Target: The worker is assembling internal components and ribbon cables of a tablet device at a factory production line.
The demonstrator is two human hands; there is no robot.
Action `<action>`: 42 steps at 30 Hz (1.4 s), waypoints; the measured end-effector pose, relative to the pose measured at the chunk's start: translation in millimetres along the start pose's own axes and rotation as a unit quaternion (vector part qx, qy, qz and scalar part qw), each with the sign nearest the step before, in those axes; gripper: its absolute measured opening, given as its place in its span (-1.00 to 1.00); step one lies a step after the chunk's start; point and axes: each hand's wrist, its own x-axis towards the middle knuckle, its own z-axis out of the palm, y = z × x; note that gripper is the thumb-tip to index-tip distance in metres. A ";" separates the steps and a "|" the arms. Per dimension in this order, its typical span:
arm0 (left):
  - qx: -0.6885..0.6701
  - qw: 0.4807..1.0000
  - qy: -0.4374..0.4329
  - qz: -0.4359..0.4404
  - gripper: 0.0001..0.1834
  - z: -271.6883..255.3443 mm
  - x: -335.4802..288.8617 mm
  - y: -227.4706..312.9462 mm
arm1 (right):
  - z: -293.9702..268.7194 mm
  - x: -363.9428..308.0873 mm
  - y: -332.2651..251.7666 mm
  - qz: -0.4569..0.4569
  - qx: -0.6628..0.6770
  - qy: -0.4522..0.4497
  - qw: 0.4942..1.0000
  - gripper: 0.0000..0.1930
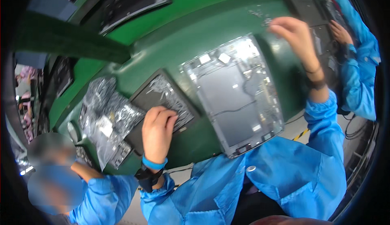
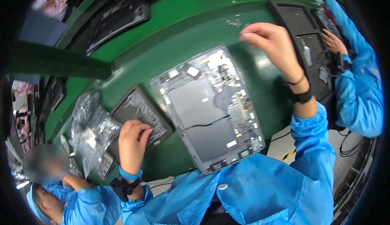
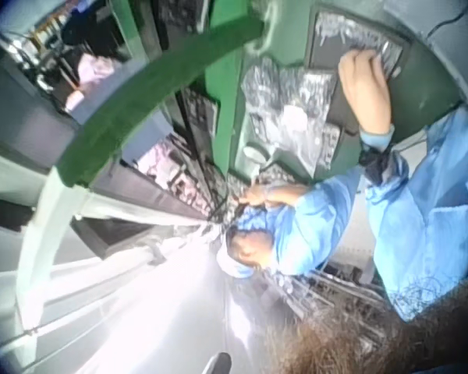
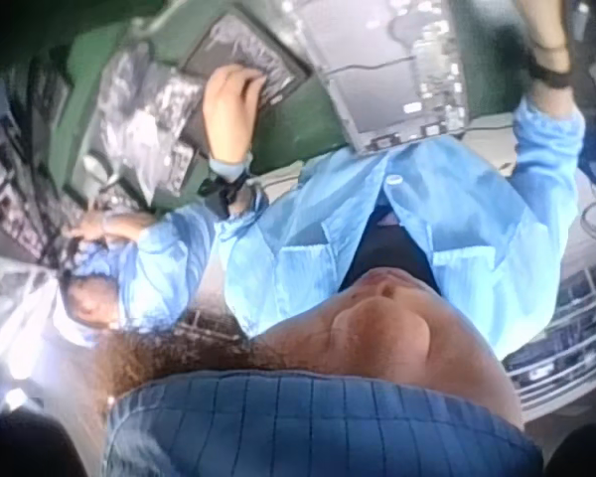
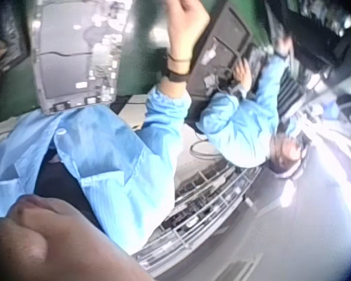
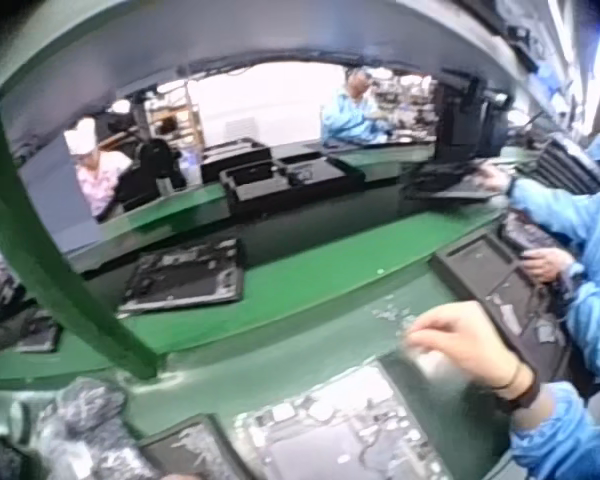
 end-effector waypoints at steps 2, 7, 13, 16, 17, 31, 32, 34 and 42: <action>-0.016 1.000 0.001 -0.021 -0.89 -5.2 -3.3 3.9 | 4.3 10.6 2.5 -0.081 -0.035 -0.033 0.996 -0.86; -0.032 0.995 0.072 -0.061 -0.89 1.4 -10.9 -4.6 | 23.0 17.0 -12.4 -0.110 -0.074 -0.069 0.989 -0.89; -0.119 0.984 0.115 -0.070 -0.86 17.2 -1.4 7.7 | 27.8 3.7 1.0 -0.059 -0.061 -0.078 0.993 -0.90; -0.223 0.963 0.127 -0.087 -0.86 13.6 -8.1 35.3 | 46.6 5.5 -32.2 -0.067 -0.061 -0.054 0.994 -0.91; -0.245 0.958 0.125 -0.085 -0.86 17.5 -4.9 45.4 | 50.9 5.3 -41.1 -0.017 -0.064 -0.042 0.997 -0.92; -0.410 0.904 0.052 -0.108 -0.80 70.0 27.0 87.3 | 67.7 -8.5 -28.5 -0.079 -0.184 0.056 0.978 -0.87; -0.405 0.905 0.063 -0.112 -0.80 72.3 26.1 86.8 | 68.0 -9.9 -26.2 -0.082 -0.181 0.060 0.978 -0.84; -0.315 0.939 0.104 -0.086 -0.79 73.7 23.9 86.4 | 69.1 -8.6 -27.1 -0.106 -0.172 0.047 0.978 -0.78; -0.392 0.899 0.193 0.008 -0.85 81.9 35.2 94.3 | 30.0 3.4 85.2 0.022 -0.160 -0.029 0.987 -0.72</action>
